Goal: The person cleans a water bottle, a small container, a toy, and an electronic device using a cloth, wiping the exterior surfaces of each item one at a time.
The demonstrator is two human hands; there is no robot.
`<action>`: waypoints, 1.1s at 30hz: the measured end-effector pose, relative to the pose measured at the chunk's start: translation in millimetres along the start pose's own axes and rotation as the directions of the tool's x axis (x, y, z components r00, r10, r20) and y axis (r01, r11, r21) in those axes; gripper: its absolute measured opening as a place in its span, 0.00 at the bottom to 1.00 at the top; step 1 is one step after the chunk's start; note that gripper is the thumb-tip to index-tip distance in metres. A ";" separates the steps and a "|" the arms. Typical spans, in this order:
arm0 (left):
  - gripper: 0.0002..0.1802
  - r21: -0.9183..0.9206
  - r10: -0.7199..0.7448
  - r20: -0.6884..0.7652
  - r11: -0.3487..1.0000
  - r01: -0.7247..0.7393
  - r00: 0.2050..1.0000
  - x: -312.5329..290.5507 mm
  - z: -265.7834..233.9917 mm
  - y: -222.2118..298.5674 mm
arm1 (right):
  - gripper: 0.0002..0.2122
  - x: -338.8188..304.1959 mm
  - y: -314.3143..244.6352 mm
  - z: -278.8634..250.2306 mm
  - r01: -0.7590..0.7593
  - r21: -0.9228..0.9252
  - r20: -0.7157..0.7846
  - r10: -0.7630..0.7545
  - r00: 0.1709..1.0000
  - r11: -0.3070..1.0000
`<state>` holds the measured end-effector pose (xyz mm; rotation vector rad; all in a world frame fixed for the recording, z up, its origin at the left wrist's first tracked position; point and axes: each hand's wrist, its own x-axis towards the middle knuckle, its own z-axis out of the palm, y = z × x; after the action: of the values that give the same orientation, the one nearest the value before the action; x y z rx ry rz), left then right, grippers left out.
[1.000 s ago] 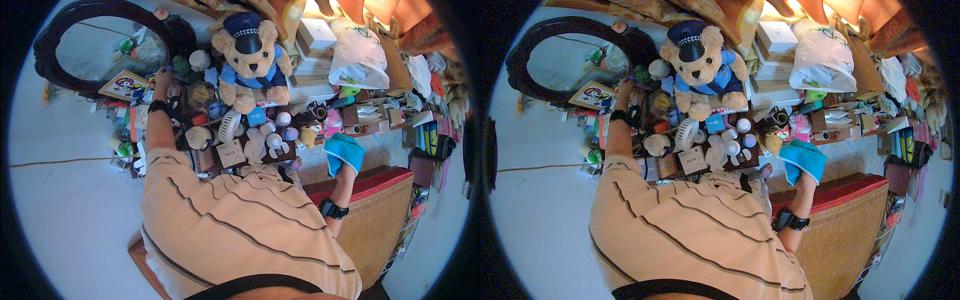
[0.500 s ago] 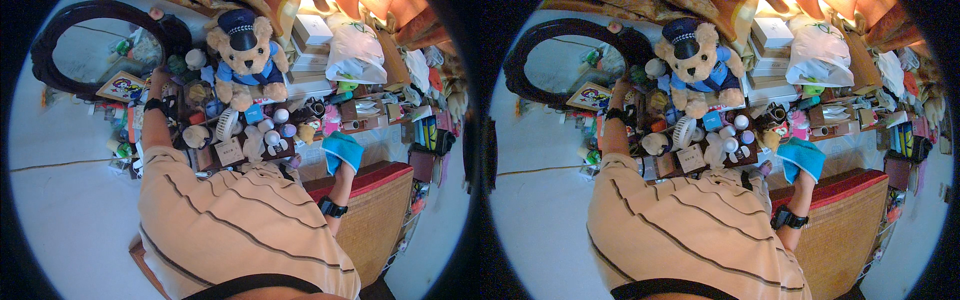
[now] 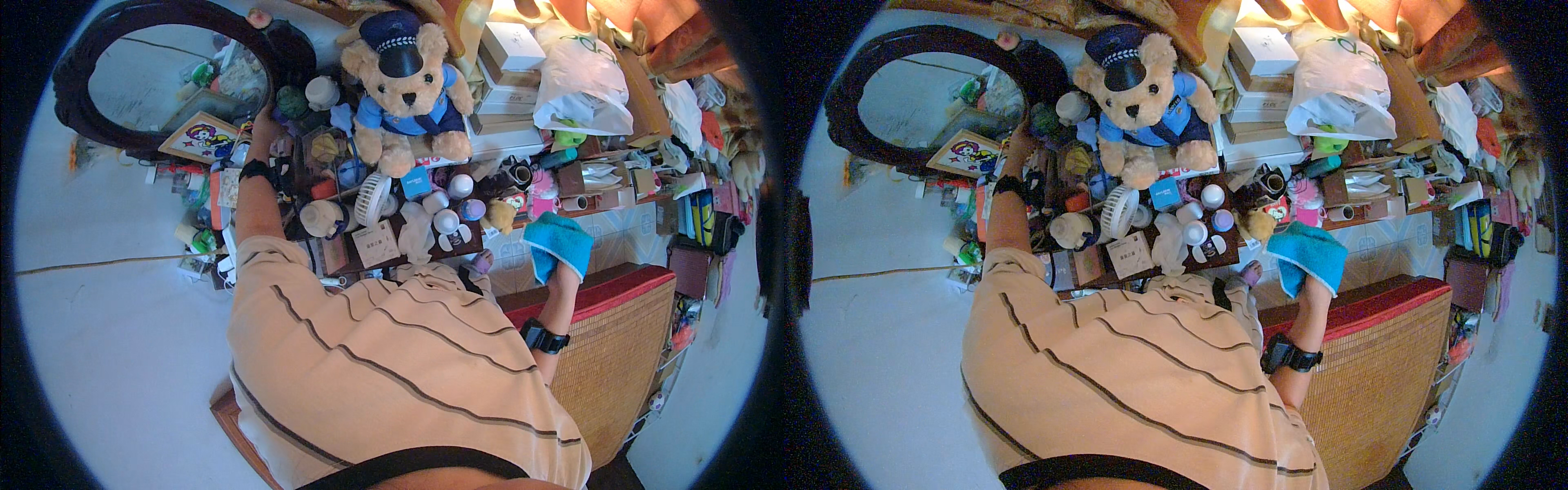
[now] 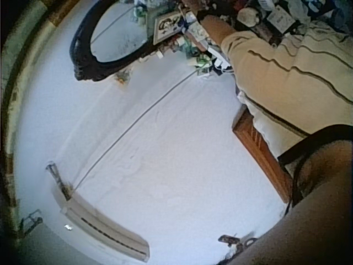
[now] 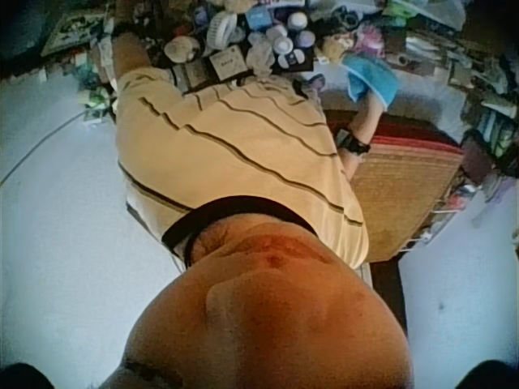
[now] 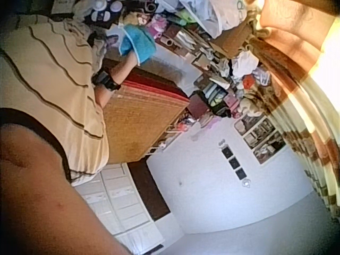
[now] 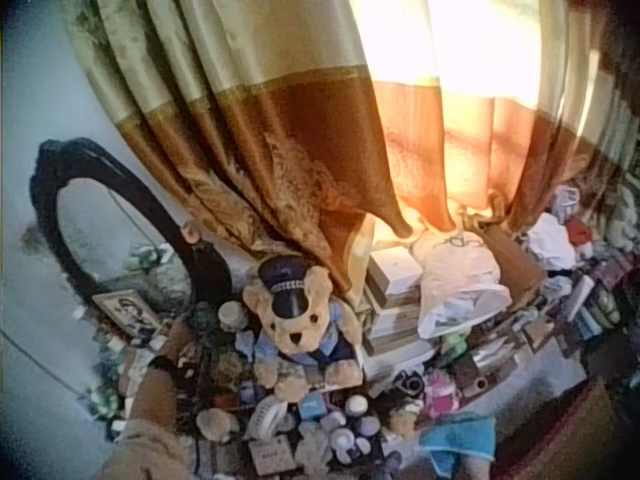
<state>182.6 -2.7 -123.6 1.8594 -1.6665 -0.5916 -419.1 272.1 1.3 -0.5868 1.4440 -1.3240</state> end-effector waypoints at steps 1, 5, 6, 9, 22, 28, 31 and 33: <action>0.29 -0.130 0.015 0.006 0.991 -0.015 1.000 1.1 0.5 -3.0 | 0.12 0.4 1.3 -0.9 0.009 0.013 0.002 -0.009 1.000 1.000; 0.27 0.070 -0.035 0.023 0.997 0.033 0.999 -8.1 -4.2 3.4 | 0.11 1.8 5.5 -3.5 0.024 0.010 0.002 -0.024 1.000 1.000; 0.27 0.099 -0.036 0.044 0.995 0.032 0.998 -9.8 -7.6 1.9 | 0.11 1.5 5.0 -3.2 0.025 0.010 0.006 -0.025 1.000 1.000; 0.22 0.220 -0.042 0.073 0.975 0.025 0.996 -22.0 -8.3 32.2 | 0.11 0.4 5.5 -2.9 0.049 0.019 0.030 -0.049 0.998 0.999; 0.27 0.021 -0.087 0.142 0.996 0.085 0.986 -29.7 -10.1 26.8 | 0.12 -5.4 -0.3 -3.4 0.019 0.031 -0.004 -0.019 1.000 0.999; 0.25 -0.094 -0.084 0.136 0.991 0.098 0.987 -33.4 -14.9 30.9 | 0.11 -3.3 -0.5 -1.0 0.017 -0.021 -0.017 -0.017 1.000 1.000; 0.24 -0.160 -0.013 0.169 0.986 0.040 0.986 -38.8 -18.6 41.1 | 0.11 -3.8 -0.3 -0.2 0.032 -0.019 -0.004 -0.032 0.999 0.999; 0.24 -0.144 -0.001 0.161 0.989 0.024 0.987 -35.5 -18.9 29.3 | 0.11 -3.5 0.0 -0.2 0.030 -0.022 0.003 -0.030 1.000 0.999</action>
<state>168.9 32.9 -91.6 1.7579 -1.6653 -0.8657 -418.2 275.2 2.5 -0.6267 1.4537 -1.3320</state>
